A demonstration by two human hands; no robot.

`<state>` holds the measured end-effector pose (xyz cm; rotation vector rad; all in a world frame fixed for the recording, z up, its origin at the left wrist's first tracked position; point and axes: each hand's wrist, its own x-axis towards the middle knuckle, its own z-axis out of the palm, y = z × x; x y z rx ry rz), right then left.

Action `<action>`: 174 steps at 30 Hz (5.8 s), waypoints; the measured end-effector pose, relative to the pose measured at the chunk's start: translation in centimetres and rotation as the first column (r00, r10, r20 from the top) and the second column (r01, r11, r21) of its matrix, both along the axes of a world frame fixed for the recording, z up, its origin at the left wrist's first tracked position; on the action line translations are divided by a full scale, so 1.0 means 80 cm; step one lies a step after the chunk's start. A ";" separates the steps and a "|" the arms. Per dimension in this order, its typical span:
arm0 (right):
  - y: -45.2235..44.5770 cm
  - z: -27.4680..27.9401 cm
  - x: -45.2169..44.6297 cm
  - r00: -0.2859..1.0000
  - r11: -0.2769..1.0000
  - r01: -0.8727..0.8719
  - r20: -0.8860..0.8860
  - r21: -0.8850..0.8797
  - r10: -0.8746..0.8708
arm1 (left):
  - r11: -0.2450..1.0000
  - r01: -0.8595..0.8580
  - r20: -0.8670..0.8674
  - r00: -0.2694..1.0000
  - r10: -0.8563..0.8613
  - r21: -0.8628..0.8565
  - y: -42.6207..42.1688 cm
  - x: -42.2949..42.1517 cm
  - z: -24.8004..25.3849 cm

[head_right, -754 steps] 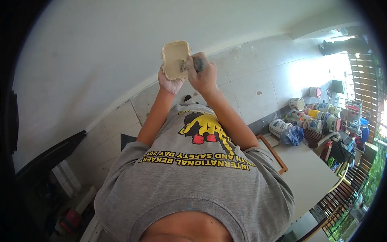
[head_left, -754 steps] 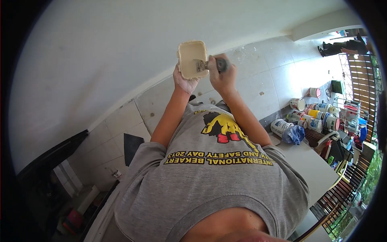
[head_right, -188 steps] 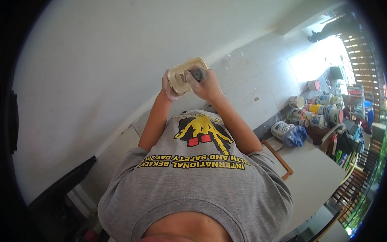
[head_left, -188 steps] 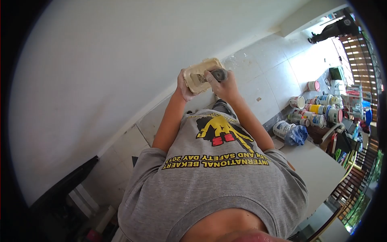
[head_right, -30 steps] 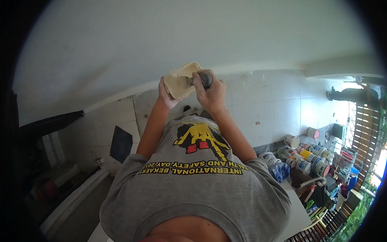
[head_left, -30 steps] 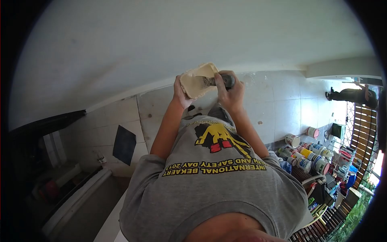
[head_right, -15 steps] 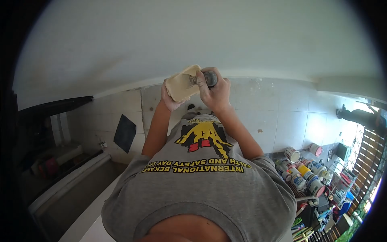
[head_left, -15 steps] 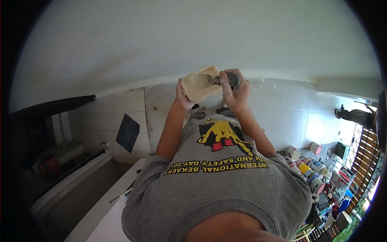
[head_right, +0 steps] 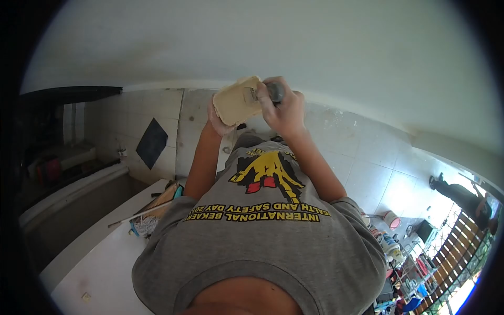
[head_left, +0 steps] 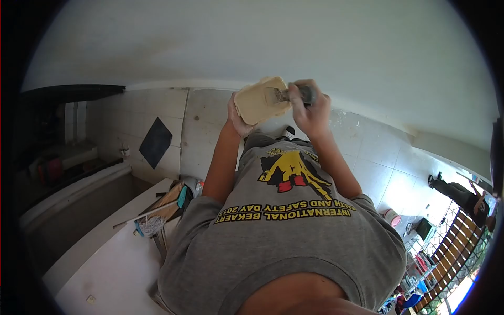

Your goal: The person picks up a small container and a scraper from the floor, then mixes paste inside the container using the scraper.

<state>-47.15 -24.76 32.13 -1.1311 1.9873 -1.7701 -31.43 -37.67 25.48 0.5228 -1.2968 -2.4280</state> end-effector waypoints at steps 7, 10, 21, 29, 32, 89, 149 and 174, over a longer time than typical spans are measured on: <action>0.028 0.003 -0.008 0.997 0.997 0.060 -0.051 -0.056 -0.063 | 0.825 0.016 -0.113 0.992 0.058 0.565 0.009 -0.006 -0.029; 0.029 -0.006 -0.019 0.994 0.992 0.040 -0.109 0.123 -0.027 | 0.877 -0.040 -0.004 0.999 0.047 0.478 0.021 -0.008 -0.038; 0.052 -0.005 -0.025 0.989 0.989 0.150 -0.003 -0.004 -0.150 | 0.801 -0.042 0.063 0.998 0.006 0.598 0.029 -0.034 -0.028; 0.056 -0.014 -0.031 0.989 0.989 0.143 0.036 0.023 -0.144 | 0.809 -0.194 0.190 0.976 0.104 0.555 0.026 -0.043 -0.026; 0.056 -0.005 -0.029 0.974 0.965 0.212 -0.052 -0.154 -0.222 | 0.820 -0.075 0.050 0.997 0.057 0.568 0.017 -0.045 -0.040; 0.054 0.014 -0.080 0.796 0.935 -0.088 -0.539 0.343 0.273 | 0.836 -0.301 0.303 0.937 0.171 0.459 0.052 -0.068 -0.027; 0.109 -0.074 -0.099 0.624 0.867 0.482 0.744 -0.126 -0.239 | 0.800 0.132 -0.048 0.991 -0.129 0.586 0.082 -0.120 -0.091; 0.131 -0.009 -0.076 0.899 0.958 0.270 -0.382 0.095 -0.215 | 0.865 0.046 0.129 0.984 -0.127 0.499 0.078 -0.132 -0.052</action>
